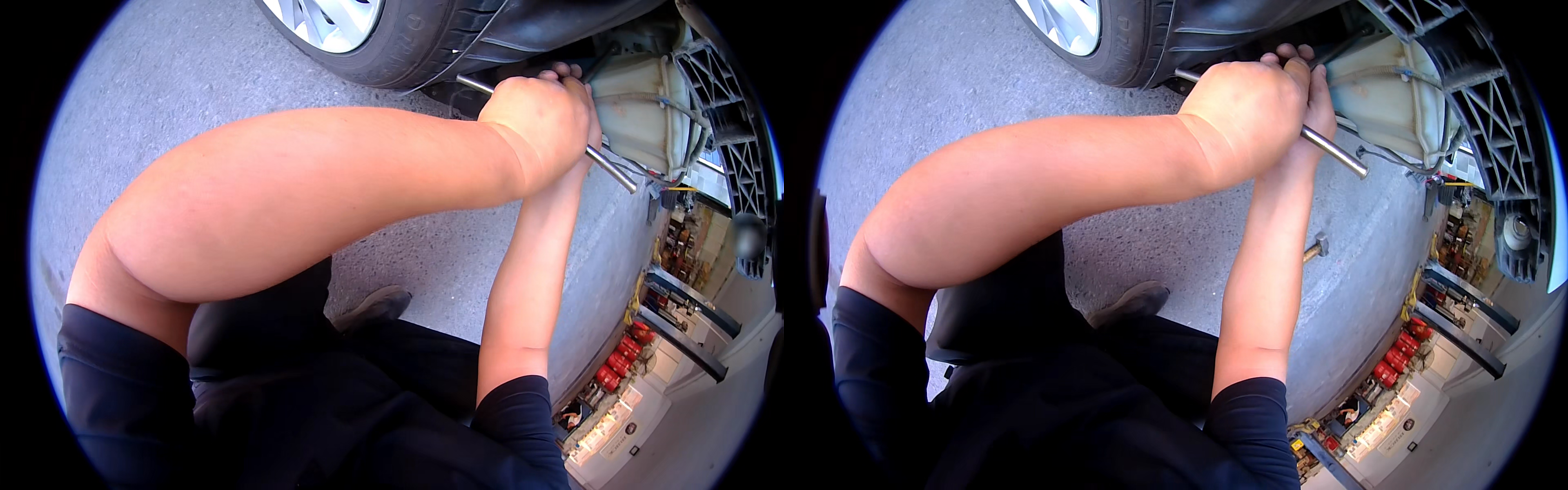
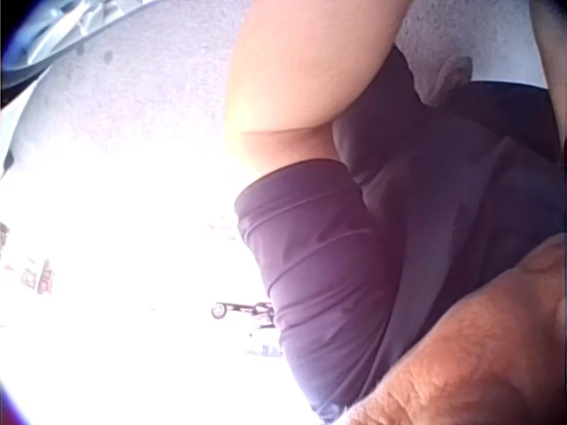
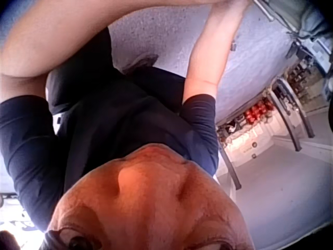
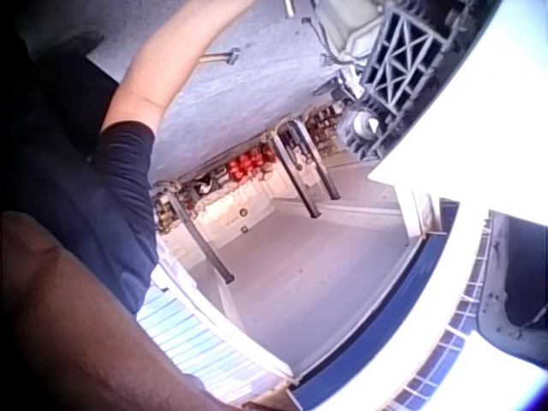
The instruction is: The person uses a T-handle socket wrench to loosen and remove bolts from the front bumper and undercarriage assembly of a car. They use their hands to pull at the plastic bumper and steady the tool.
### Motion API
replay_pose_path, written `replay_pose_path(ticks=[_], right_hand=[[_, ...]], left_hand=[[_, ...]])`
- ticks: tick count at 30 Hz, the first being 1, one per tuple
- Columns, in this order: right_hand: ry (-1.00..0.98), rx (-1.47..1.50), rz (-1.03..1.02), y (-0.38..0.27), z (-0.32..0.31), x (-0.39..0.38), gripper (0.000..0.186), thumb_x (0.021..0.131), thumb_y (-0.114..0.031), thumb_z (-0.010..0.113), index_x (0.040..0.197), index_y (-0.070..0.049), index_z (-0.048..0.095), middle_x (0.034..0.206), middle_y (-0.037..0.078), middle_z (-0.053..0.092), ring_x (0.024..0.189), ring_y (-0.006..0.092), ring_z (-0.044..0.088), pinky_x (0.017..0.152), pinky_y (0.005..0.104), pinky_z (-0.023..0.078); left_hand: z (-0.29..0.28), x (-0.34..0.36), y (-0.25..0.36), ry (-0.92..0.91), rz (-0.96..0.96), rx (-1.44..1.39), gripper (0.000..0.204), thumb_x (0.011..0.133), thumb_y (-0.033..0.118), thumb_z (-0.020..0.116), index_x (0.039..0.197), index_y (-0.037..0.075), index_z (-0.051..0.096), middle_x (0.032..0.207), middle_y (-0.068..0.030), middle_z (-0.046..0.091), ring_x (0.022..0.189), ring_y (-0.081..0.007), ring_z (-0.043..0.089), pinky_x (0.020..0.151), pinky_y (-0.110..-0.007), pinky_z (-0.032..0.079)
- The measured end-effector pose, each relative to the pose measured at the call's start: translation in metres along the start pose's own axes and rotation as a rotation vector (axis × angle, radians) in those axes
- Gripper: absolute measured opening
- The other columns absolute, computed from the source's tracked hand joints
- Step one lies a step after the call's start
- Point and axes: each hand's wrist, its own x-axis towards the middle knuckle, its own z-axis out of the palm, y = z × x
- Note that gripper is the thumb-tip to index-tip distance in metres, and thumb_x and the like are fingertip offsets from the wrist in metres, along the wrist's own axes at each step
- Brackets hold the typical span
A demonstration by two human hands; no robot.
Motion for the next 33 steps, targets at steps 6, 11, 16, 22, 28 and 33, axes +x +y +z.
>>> replay_pose_path(ticks=[6, 11, 16, 22, 28, 33], right_hand=[[0.011, -0.115, -0.039, 0.011, -0.012, 0.000, 0.038, 0.105, -0.029, 0.034, 0.127, -0.002, 0.050, 0.110, 0.012, 0.062, 0.097, 0.0250, 0.061, 0.089, 0.0371, 0.050], [0.220, -0.315, -0.040, 0.010, 0.020, -0.010, 0.043, 0.105, -0.030, 0.033, 0.133, 0.001, 0.047, 0.124, 0.017, 0.060, 0.105, 0.0256, 0.061, 0.095, 0.0377, 0.049], [0.236, -0.347, -0.044, 0.014, 0.022, -0.014, 0.046, 0.105, -0.033, 0.037, 0.131, 0.003, 0.049, 0.124, 0.021, 0.060, 0.104, 0.0266, 0.063, 0.096, 0.0380, 0.049], [0.276, -0.320, -0.044, 0.019, 0.007, -0.008, 0.044, 0.103, -0.033, 0.046, 0.129, 0.002, 0.052, 0.111, 0.017, 0.066, 0.095, 0.0244, 0.065, 0.089, 0.0361, 0.052], [0.276, -0.356, -0.058, 0.014, 0.006, -0.009, 0.042, 0.103, -0.031, 0.047, 0.127, 0.003, 0.054, 0.108, 0.010, 0.065, 0.089, 0.0134, 0.062, 0.087, 0.0313, 0.050], [0.180, -0.246, 0.002, 0.020, 0.017, -0.014, 0.047, 0.105, -0.037, 0.039, 0.132, 0.000, 0.049, 0.122, 0.012, 0.060, 0.110, 0.0192, 0.059, 0.096, 0.0349, 0.047]], left_hand=[[0.012, -0.007, -0.012, -0.062, -0.030, -0.022, 0.034, 0.082, 0.011, 0.059, 0.111, -0.006, 0.053, 0.084, -0.0201, 0.068, 0.075, -0.0323, 0.071, 0.065, -0.039, 0.058], [0.018, -0.007, -0.014, -0.016, -0.071, -0.061, 0.031, 0.083, 0.011, 0.058, 0.110, -0.003, 0.055, 0.083, -0.0193, 0.068, 0.074, -0.0326, 0.070, 0.065, -0.041, 0.057], [0.020, -0.006, -0.020, 0.015, -0.170, -0.293, 0.025, 0.086, 0.012, 0.057, 0.107, -0.001, 0.057, 0.084, -0.0209, 0.067, 0.080, -0.0371, 0.068, 0.073, -0.045, 0.055], [0.019, -0.006, -0.022, -0.048, -0.170, -0.291, 0.028, 0.089, 0.011, 0.053, 0.115, -0.001, 0.056, 0.086, -0.0255, 0.067, 0.086, -0.0402, 0.067, 0.077, -0.047, 0.053], [0.020, -0.001, -0.023, 0.089, -0.274, -0.701, 0.033, 0.092, 0.014, 0.055, 0.120, -0.003, 0.058, 0.097, -0.0275, 0.067, 0.096, -0.0438, 0.064, 0.083, -0.045, 0.051], [0.016, 0.001, -0.017, 0.065, -0.316, -0.628, 0.030, 0.091, 0.013, 0.054, 0.116, -0.003, 0.061, 0.099, -0.0286, 0.065, 0.097, -0.0419, 0.063, 0.082, -0.041, 0.050]])
